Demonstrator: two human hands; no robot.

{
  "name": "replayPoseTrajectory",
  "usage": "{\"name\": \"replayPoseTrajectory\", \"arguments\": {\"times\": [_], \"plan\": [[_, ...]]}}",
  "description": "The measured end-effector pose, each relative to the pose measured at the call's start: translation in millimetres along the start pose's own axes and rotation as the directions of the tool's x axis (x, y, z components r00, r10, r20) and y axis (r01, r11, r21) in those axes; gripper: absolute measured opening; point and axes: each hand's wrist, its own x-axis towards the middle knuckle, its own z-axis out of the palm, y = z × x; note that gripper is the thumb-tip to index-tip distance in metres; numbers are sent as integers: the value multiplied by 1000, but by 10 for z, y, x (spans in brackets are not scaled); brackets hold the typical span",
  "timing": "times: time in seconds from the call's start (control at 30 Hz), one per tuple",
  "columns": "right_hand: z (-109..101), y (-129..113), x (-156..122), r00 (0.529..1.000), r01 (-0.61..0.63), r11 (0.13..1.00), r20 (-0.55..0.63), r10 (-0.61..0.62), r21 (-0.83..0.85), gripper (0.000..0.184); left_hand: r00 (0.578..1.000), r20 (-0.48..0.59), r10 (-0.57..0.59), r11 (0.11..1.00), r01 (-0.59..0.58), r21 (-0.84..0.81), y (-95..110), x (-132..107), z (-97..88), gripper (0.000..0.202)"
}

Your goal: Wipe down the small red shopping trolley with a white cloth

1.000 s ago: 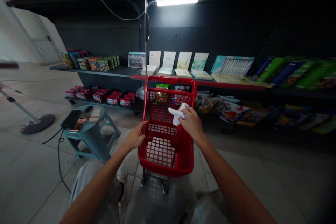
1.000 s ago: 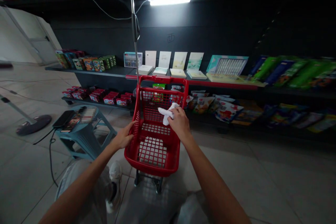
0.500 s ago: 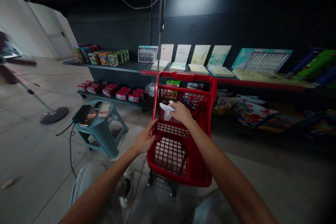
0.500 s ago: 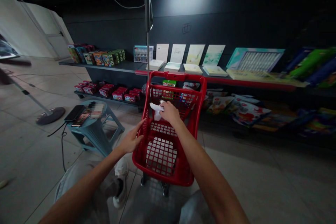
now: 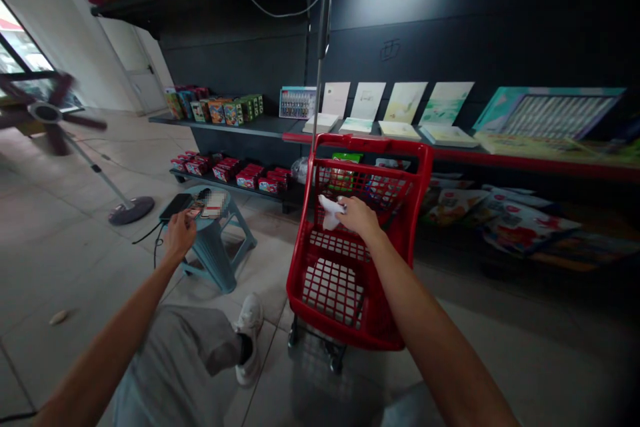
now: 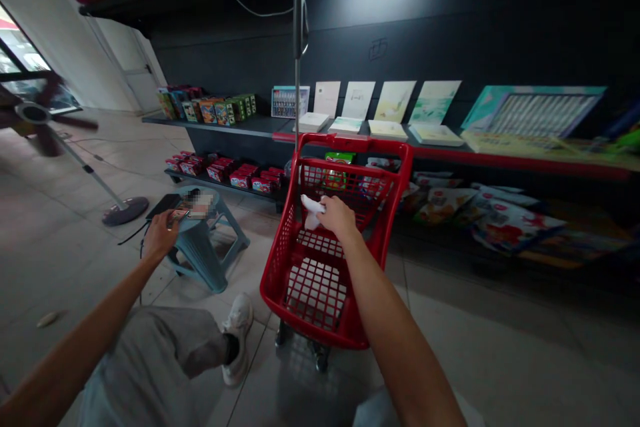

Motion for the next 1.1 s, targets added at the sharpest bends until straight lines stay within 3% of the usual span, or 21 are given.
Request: {"name": "replayPoseTrajectory", "arguments": {"times": [0.13,0.27,0.4,0.67,1.1], "plan": [[13,-55,13,999,-5,1000,33,5,-2,40,991,-107,-83,983,99,152,-474,-70,91,62],[29,-55,38,999,-15,1000,50,16,-15,41,997,-62,-49,968,63,243,-639,-162,228,60],[3,-41,59,998,-29,1000,60,30,-12,44,999,28,-34,956,24,293,-724,-150,297,60],[-69,-110,2,991,4,1000,136,0,-31,45,997,74,-9,951,-14,309,-891,-103,404,62],[-69,-122,-20,990,27,999,139,-22,-36,44,991,126,-44,950,3,313,-803,-76,391,68]]}}
